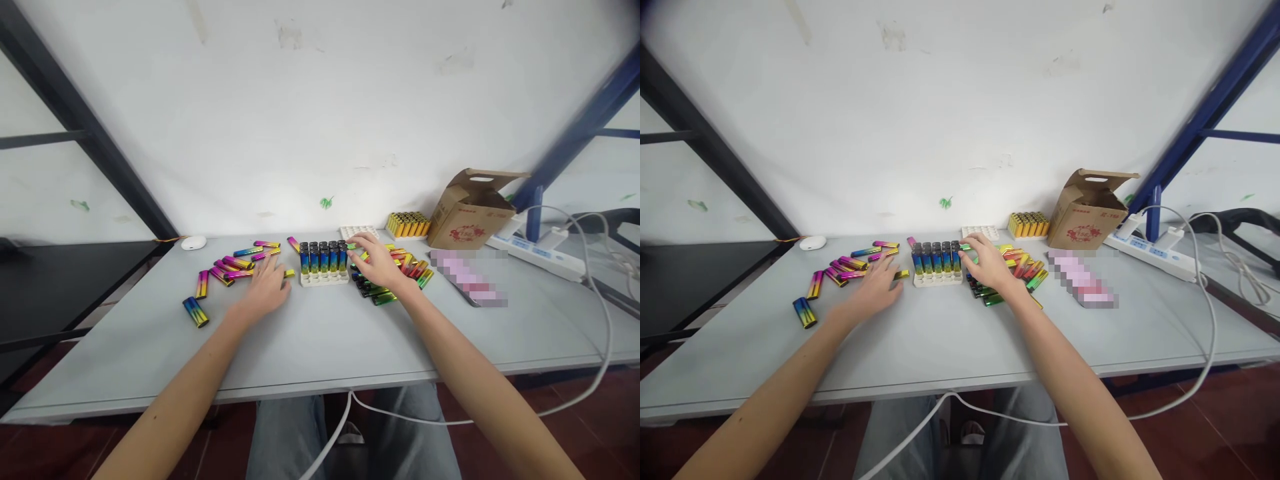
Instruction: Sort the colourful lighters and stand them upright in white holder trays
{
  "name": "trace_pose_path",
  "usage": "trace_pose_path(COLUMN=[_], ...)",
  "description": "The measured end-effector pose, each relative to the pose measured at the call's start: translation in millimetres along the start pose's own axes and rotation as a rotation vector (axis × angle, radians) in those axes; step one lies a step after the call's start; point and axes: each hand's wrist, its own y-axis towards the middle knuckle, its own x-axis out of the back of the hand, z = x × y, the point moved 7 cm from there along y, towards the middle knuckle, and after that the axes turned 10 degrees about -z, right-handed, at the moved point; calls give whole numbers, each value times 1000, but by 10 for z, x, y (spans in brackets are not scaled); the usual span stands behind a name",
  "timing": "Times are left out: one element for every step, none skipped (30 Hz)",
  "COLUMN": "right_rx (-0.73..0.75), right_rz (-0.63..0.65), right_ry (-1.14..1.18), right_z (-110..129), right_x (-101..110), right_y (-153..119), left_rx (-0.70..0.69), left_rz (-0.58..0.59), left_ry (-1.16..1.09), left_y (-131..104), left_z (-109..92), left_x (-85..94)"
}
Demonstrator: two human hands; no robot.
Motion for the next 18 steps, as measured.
trace_pose_path(right_rx=[0, 2, 4, 6, 6, 7, 7, 8, 10, 14, 18, 26, 36, 50, 69, 90, 116, 144], right_rz=[-1, -2, -5, -7, -9, -13, -18, -25, -38, -58, -84, -115, -148, -180, -205, -221, -223, -214], right_ry=[1, 4, 7, 11, 15, 18, 21, 23, 25, 29, 33, 38, 44, 52, 59, 66, 70, 67], right_z=[-1, -1, -1, -1, -3, -3, -2, 3, 14, 30, 54, 87, 128, 179, 239, 304, 374, 446], right_x=[-1, -2, -2, -3, -2, 0, 4, 11, 24, 43, 65, 89, 111, 128, 134, 129, 108, 75], right_y=[-1, -2, -2, -2, -2, 0, 1, 4, 7, 10, 11, 11, 6, -3, -16, -33, -53, -74], left_rx=[-6, -20, -34, -43, -49, -48, -36, -15, 8, 29, 43, 42, 23, -9, -47, -81, -108, -123], left_rz=[6, 0, -18, -45, -76, -109, -141, -175, -217, -267, -324, -382, -440, -493, -536, -567, -586, -593], left_ry=[12, 19, 22, 23, 21, 13, -2, -24, -52, -83, -120, -162, -209, -258, -306, -351, -391, -430], left_y=[11, 20, 28, 35, 41, 47, 53, 59, 66, 71, 74, 74, 69, 60, 47, 32, 17, 3], left_z=[32, 52, 64, 71, 73, 71, 69, 69, 68, 65, 58, 41, 14, -23, -64, -107, -149, -188], left_x=[4, 14, 31, 54, 81, 110, 143, 181, 229, 287, 352, 420, 488, 550, 602, 641, 666, 676])
